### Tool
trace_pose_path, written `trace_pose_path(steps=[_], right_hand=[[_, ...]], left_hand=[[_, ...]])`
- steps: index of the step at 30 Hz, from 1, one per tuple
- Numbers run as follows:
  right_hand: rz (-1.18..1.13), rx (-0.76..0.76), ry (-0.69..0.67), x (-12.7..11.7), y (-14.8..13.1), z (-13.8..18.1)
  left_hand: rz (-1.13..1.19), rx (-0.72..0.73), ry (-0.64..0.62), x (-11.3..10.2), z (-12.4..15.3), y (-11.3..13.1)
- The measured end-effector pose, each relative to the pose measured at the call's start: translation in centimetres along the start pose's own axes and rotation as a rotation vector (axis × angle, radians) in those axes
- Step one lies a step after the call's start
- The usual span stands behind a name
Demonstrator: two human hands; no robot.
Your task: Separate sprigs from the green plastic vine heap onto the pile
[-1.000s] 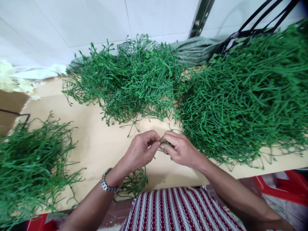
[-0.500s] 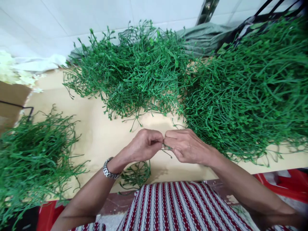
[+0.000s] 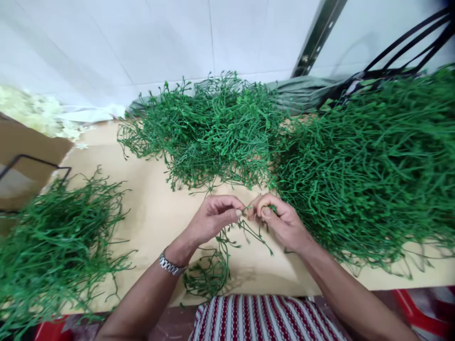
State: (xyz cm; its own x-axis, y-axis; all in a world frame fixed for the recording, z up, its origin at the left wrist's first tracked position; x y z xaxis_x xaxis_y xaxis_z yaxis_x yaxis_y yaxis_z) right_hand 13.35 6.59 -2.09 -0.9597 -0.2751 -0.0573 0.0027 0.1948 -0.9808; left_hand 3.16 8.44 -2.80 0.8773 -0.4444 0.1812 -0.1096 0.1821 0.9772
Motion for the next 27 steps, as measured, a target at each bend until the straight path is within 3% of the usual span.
trace_pose_path(steps=[7, 13, 20, 27], right_hand=[[0.040, 0.216, 0.014, 0.7, 2.4, 0.3], [0.181, 0.146, -0.044, 1.2, 1.9, 0.3], [0.286, 0.112, 0.013, 0.6, 1.8, 0.7], [0.332, 0.070, 0.028, 0.7, 1.4, 1.1]], left_hand=[[-0.135, 0.012, 0.088, -0.3, 0.2, 0.1], [-0.242, 0.076, 0.104, 0.2, 0.3, 0.8], [-0.354, -0.046, -0.008, 0.5, 0.5, -0.3], [-0.684, 0.036, -0.006, 0.7, 0.7, 0.6]])
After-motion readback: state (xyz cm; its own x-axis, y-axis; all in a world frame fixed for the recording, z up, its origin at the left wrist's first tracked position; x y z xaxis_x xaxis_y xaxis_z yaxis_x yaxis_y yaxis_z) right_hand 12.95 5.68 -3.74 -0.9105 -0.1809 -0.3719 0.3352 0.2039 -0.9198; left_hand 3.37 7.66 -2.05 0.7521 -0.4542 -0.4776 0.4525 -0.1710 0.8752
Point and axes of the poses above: each hand's wrist, its own z-axis away from the middle knuckle, its own x-axis out of the palm, y = z × x, the point moved 9 cm from there along -z, towards the middle knuckle, and after that the axes turned 3 degrees about y, right-handed, at the moved point
